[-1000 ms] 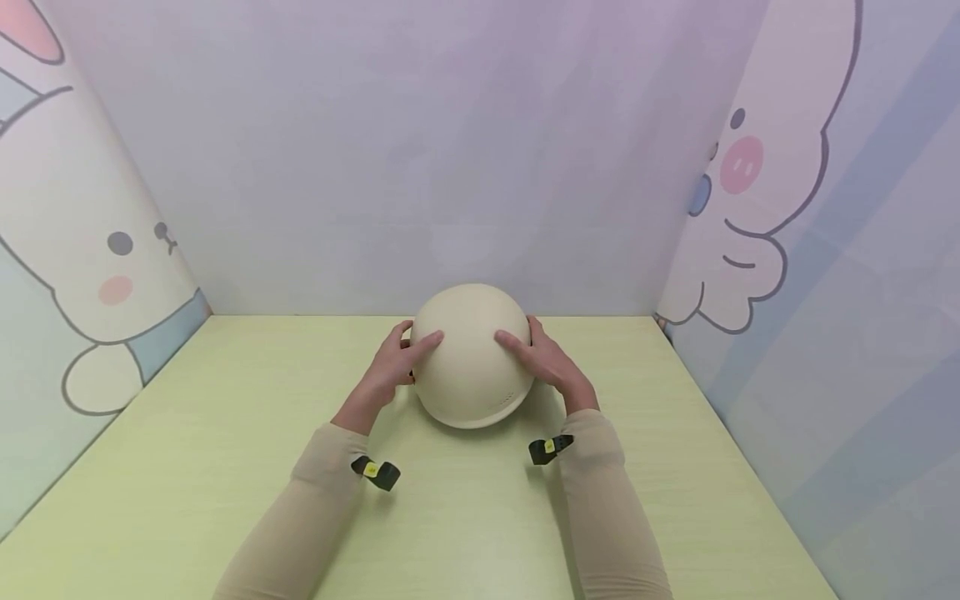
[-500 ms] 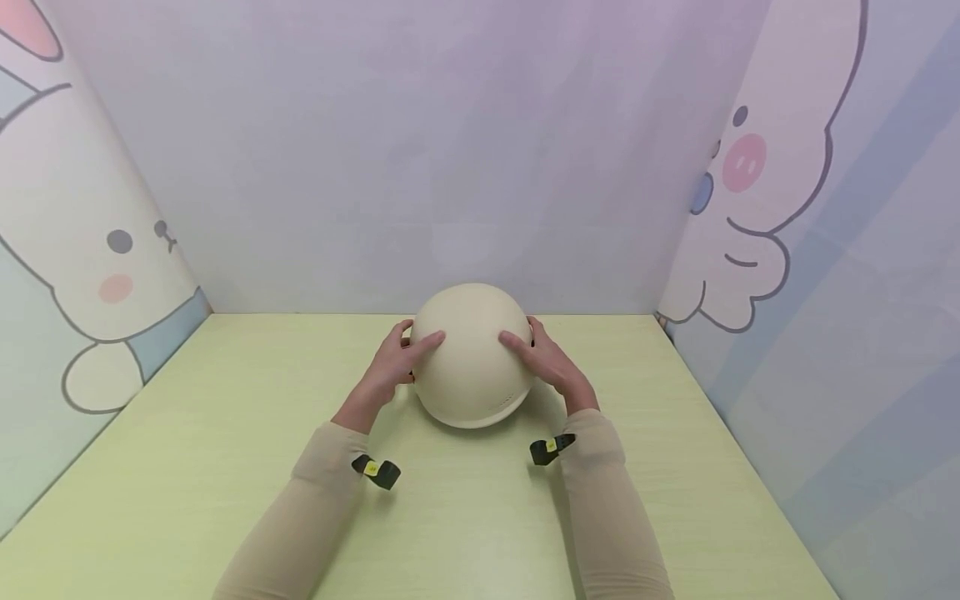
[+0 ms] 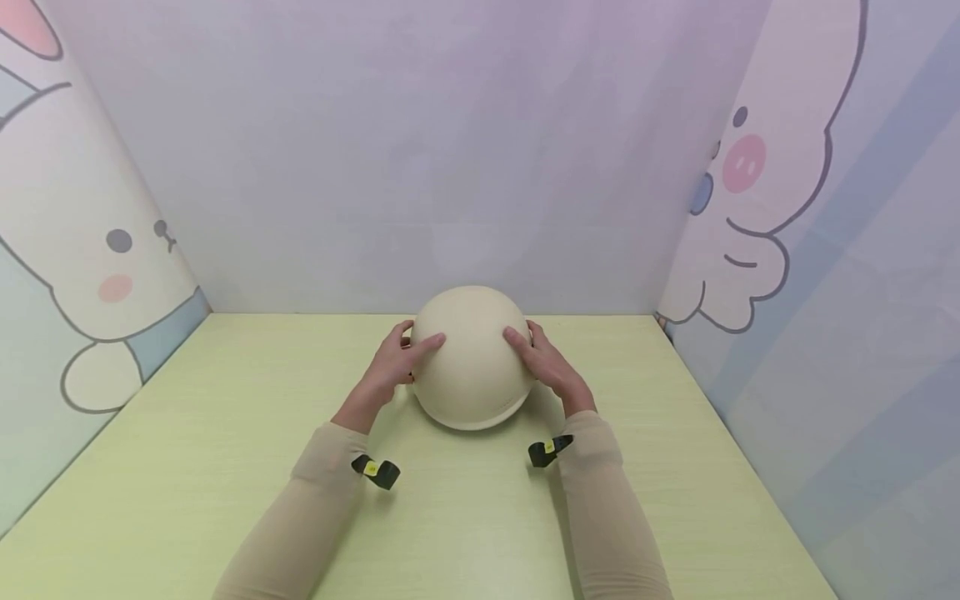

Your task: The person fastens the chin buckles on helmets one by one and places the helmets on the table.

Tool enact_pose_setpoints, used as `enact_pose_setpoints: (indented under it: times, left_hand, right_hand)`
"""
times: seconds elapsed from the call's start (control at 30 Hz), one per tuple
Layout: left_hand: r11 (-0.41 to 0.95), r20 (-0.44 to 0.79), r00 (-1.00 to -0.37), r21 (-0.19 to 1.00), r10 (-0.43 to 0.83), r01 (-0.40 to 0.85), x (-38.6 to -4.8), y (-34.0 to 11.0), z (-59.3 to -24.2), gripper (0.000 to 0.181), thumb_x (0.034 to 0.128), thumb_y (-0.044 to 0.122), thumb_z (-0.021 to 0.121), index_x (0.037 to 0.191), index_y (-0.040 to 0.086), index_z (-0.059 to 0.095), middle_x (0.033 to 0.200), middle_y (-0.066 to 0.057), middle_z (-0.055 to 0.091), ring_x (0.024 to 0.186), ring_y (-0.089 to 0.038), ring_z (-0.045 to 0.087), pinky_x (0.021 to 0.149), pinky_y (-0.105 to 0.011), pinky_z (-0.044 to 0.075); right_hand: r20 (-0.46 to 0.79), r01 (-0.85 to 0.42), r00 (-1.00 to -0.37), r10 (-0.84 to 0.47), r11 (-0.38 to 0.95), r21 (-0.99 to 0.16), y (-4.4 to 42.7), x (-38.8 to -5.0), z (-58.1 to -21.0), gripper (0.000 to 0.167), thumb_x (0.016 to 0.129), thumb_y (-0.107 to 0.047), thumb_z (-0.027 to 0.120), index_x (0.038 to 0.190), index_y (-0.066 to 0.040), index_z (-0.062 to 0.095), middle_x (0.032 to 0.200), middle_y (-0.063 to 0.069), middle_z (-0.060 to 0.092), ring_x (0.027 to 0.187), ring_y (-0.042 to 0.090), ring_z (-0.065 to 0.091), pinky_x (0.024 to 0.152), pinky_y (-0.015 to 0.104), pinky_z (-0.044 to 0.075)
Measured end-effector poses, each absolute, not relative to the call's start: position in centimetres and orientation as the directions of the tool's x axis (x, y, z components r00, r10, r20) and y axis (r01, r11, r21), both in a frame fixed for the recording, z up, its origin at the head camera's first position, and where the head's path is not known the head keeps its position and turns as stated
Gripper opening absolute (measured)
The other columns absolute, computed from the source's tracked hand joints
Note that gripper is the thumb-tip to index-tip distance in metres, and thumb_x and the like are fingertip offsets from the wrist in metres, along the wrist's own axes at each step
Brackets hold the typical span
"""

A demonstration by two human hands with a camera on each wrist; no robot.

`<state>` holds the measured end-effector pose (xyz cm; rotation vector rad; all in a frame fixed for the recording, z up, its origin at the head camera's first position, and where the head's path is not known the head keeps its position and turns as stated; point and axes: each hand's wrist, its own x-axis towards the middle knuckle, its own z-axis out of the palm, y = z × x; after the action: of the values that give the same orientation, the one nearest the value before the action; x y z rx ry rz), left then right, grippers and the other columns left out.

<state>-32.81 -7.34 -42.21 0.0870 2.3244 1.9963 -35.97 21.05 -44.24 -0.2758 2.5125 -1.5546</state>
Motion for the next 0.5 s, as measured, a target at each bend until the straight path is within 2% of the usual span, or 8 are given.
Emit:
enact_pose_setpoints:
  times: [0.33, 0.5]
  left_hand:
    - [0.169, -0.007, -0.997, 0.986, 0.083, 0.007, -32.8, -7.26, -42.22, 0.093, 0.0869, 0.048, 0.075, 0.156, 0.01, 0.026, 0.147, -0.021, 0.039, 0.13, -0.039, 0.048, 0.099, -0.056, 0.047]
    - [0.176, -0.011, -0.998, 0.984, 0.064, 0.0, -32.86, -7.21, -42.32, 0.094, 0.0854, 0.048, 0.076, 0.156, 0.01, 0.028, 0.154, -0.02, 0.033, 0.134, -0.04, 0.043, 0.101, -0.056, 0.045]
  right_hand:
    - [-0.026, -0.11, -0.961, -0.276, 0.465, -0.879, 20.98, -36.17, -44.34, 0.086, 0.097, -0.072, 0.036, 0.16, -0.017, 0.019, 0.158, 0.013, 0.029, 0.144, 0.031, 0.029, 0.117, 0.055, 0.019]
    - [-0.011, -0.125, -0.968, -0.252, 0.518, -0.846, 20.89, -36.17, -44.24, 0.089, 0.095, -0.074, 0.037, 0.158, -0.012, 0.026, 0.154, 0.017, 0.03, 0.142, 0.035, 0.03, 0.116, 0.056, 0.022]
